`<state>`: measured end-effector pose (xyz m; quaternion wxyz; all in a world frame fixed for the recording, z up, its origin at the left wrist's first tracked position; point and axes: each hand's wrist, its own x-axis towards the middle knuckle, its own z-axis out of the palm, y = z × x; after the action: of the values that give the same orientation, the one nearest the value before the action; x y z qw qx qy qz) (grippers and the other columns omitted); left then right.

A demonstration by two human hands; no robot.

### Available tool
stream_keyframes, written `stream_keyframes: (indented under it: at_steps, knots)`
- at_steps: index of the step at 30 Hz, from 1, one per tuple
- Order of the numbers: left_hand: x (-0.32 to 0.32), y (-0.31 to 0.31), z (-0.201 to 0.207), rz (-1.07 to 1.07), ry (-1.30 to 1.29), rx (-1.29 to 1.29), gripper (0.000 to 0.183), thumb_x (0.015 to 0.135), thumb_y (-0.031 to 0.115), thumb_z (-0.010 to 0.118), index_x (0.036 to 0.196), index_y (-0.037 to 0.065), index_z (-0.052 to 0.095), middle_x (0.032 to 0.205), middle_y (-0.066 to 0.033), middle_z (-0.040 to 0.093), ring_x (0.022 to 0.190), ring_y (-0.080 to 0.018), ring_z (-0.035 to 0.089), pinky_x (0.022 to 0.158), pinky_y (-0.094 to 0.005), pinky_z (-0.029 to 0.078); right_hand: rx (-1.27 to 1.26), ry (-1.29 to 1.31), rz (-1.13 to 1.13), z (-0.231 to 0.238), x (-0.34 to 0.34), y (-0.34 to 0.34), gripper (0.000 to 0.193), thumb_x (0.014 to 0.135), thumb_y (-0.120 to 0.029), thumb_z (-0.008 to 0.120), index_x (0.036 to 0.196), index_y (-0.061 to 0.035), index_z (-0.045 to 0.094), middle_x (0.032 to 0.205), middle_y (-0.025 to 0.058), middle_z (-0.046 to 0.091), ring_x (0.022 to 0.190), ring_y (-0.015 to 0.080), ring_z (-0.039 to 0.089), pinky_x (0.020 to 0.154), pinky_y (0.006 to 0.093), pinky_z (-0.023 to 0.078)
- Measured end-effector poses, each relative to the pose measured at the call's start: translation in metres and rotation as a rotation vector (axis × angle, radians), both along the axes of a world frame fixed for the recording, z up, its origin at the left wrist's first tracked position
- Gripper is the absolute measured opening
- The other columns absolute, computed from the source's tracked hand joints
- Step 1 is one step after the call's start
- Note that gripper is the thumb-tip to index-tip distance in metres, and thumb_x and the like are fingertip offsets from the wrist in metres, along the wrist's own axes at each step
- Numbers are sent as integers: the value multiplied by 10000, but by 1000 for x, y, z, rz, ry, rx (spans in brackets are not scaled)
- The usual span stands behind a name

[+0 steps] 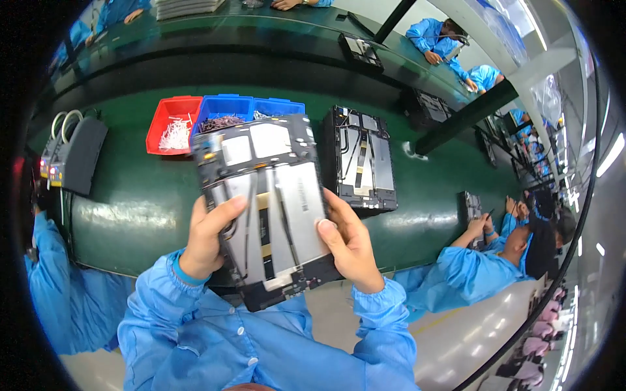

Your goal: The person assembles tablet components by picking parts from bins, attaching them to tablet frames, applying adhesive strips, and securing side brackets before stacking the assembled units by hand.

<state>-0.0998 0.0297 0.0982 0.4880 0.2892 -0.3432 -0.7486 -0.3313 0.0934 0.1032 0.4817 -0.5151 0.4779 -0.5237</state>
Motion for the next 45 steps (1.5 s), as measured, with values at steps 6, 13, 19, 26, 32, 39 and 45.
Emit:
stream_keyframes:
  at_steps: [6, 13, 19, 26, 32, 39, 45]
  knots:
    - [-34, -38, -35, -209, -263, -67, 621, 923, 457, 726, 1285, -28, 591, 666, 46, 525, 542, -54, 447, 465, -283, 336, -12, 36, -333, 10, -93, -26, 496, 1017, -152, 623, 1439, 71, 490, 1296, 132, 653, 1115, 154, 643, 962, 275, 510]
    - [-36, -40, -100, 51, -837, -559, 283, 894, 215, 725, 1093, 15, 704, 528, -15, 421, 495, -117, 439, 488, -347, 353, 60, -22, -401, -12, -191, -73, 480, 998, -163, 659, 1395, 76, 534, 1246, 132, 675, 1047, 150, 667, 906, 268, 535]
    - [-30, -38, -104, 27, -849, -557, 233, 887, 152, 718, 1082, 24, 707, 534, -28, 407, 481, -146, 419, 491, -352, 341, 107, 41, -473, -28, -179, -76, 472, 987, -182, 678, 1375, 59, 562, 1193, 103, 696, 1013, 136, 671, 900, 260, 530]
    - [-31, -41, -99, 47, -844, -567, 176, 882, 129, 714, 1024, 24, 723, 532, -40, 400, 471, -157, 412, 485, -363, 335, -25, 655, -627, -8, -193, -83, 338, 953, -246, 739, 1141, 36, 730, 933, 36, 718, 764, 45, 582, 667, 196, 443]
    - [-33, -42, -105, 76, -859, -597, 150, 886, 125, 699, 1001, 33, 727, 518, -49, 389, 458, -178, 416, 480, -375, 333, -16, 237, -707, -55, -221, -104, 209, 952, -233, 734, 1027, -40, 764, 894, 19, 703, 592, 35, 524, 496, 194, 359]
    - [-29, -34, -102, 65, -846, -577, 126, 885, 118, 689, 975, 40, 727, 514, -47, 387, 454, -172, 413, 475, -373, 329, 87, 46, -758, -117, -245, -105, 266, 977, -166, 645, 1116, 44, 730, 963, 45, 725, 807, 97, 641, 711, 206, 494]
    - [-32, -34, -96, 47, -867, -561, 111, 889, 134, 673, 955, 58, 720, 516, -70, 486, 457, -236, 506, 479, -384, 381, 221, -3, -686, -100, -266, -128, 352, 982, -175, 646, 1241, 62, 661, 1168, 149, 709, 1054, 189, 685, 903, 260, 532]
